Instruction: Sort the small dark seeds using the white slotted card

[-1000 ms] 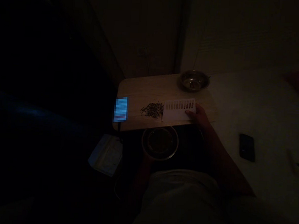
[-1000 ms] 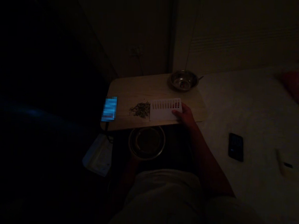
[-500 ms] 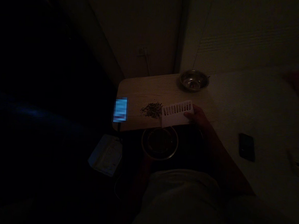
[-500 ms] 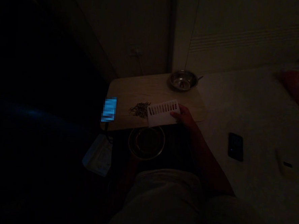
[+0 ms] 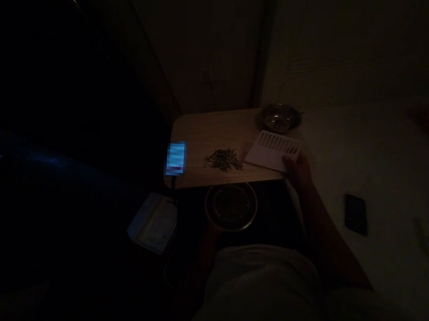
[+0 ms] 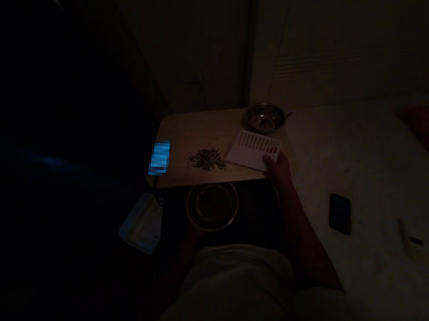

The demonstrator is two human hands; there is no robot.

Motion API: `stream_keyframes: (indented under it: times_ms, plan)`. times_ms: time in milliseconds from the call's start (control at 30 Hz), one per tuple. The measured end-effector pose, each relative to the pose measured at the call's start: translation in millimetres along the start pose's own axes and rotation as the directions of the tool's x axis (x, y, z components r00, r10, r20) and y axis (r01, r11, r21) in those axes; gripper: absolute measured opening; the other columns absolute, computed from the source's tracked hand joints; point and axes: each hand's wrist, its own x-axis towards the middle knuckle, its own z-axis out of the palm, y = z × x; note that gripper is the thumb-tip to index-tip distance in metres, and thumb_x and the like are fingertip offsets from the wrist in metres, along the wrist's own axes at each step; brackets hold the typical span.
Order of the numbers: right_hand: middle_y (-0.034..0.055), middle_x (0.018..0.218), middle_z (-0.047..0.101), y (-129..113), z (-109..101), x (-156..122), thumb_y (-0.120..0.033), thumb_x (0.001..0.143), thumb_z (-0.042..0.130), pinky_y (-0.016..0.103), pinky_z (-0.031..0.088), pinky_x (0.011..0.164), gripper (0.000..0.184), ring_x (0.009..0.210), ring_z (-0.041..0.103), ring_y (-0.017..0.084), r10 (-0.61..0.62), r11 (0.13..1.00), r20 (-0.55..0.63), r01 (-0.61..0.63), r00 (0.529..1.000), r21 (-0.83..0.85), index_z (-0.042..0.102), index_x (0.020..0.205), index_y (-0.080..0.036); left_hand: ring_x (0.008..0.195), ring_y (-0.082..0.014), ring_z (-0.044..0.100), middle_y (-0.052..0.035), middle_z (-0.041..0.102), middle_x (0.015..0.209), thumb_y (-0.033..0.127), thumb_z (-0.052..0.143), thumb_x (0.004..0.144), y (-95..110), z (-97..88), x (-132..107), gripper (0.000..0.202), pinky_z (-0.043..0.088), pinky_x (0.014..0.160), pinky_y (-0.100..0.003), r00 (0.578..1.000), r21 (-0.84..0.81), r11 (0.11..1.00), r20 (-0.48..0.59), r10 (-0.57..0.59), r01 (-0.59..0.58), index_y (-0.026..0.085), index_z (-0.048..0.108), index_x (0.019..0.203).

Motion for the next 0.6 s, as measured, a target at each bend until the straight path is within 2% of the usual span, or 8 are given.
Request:
stream_keyframes:
  times_ms: [200, 333, 400, 467, 533, 600]
  plan:
    - [0.0097, 0.122, 0.071, 0.1, -6.3, -3.7, -0.062, 0.081, 0.07, 0.05, 0.06, 0.092, 0.053, 0.112, 0.068, 0.031, -0.085, 0.995, -0.113, 0.078, 0.99, -0.064, 0.06, 0.12, -0.028, 0.117, -0.0245, 0.064, -0.0117, 0.062, 0.134, 0.041, 0.063, 0.098, -1.3, -4.6, 6.6, 0.043, 0.056, 0.1, -0.047, 0.998, -0.051, 0.998, -0.048, 0.045, -0.047, 0.016, 0.061, 0.133]
    - [0.0078, 0.129, 0.067, -6.0, -2.3, -5.0, -0.064, 0.082, 0.069, 0.052, 0.066, 0.08, 0.055, 0.114, 0.066, 0.032, -0.038, 0.999, -0.05, 0.039, 0.998, 0.011, 0.055, 0.126, -0.034, 0.129, -0.0268, 0.059, -0.0133, 0.06, 0.141, 0.048, 0.054, 0.101, -1.2, -15.9, 12.1, 0.044, 0.049, 0.11, -0.052, 0.993, -0.073, 0.995, -0.101, 0.067, -0.075, 0.018, 0.062, 0.132]
    - [0.007, 0.126, 0.068, -9.4, 0.0, -6.9, -0.059, 0.077, 0.077, 0.051, 0.068, 0.075, 0.056, 0.112, 0.066, 0.032, 0.005, 0.999, -0.03, -0.003, 1.0, 0.049, 0.056, 0.122, -0.033, 0.139, -0.0272, 0.052, -0.0129, 0.06, 0.143, 0.048, 0.041, 0.105, -1.4, -20.6, 14.6, 0.043, 0.045, 0.116, -0.049, 0.99, -0.079, 0.993, -0.117, 0.077, -0.086, 0.019, 0.065, 0.127]
    - [0.0067, 0.123, 0.069, -11.7, 1.5, -9.0, -0.05, 0.068, 0.087, 0.05, 0.069, 0.074, 0.063, 0.109, 0.067, 0.032, 0.047, 0.996, -0.004, -0.046, 0.999, 0.074, 0.057, 0.119, -0.031, 0.146, -0.0246, 0.046, -0.01, 0.061, 0.144, 0.047, 0.031, 0.107, -2.1, -22.6, 16.5, 0.047, 0.044, 0.118, -0.042, 0.99, -0.084, 0.991, -0.108, 0.091, -0.101, 0.022, 0.067, 0.124]
    - [0.0069, 0.121, 0.069, -12.3, 1.7, -10.5, -0.042, 0.06, 0.093, 0.05, 0.069, 0.075, 0.068, 0.106, 0.068, 0.032, 0.07, 0.994, 0.034, -0.073, 0.997, 0.08, 0.058, 0.117, -0.029, 0.149, -0.023, 0.043, -0.0082, 0.062, 0.144, 0.048, 0.03, 0.106, -3.4, -21.9, 17.6, 0.049, 0.043, 0.118, -0.039, 0.993, -0.09, 0.991, -0.078, 0.092, -0.099, 0.024, 0.066, 0.126]
    - [0.0074, 0.119, 0.071, -11.7, 1.2, -10.7, -0.039, 0.057, 0.094, 0.05, 0.069, 0.076, 0.068, 0.104, 0.069, 0.032, 0.077, 0.995, 0.056, -0.08, 0.995, 0.067, 0.059, 0.114, -0.027, 0.149, -0.0237, 0.042, -0.0087, 0.06, 0.146, 0.049, 0.032, 0.105, -4.9, -19.8, 18.0, 0.048, 0.042, 0.119, -0.041, 0.997, -0.094, 0.993, -0.039, 0.067, -0.071, 0.022, 0.064, 0.129]
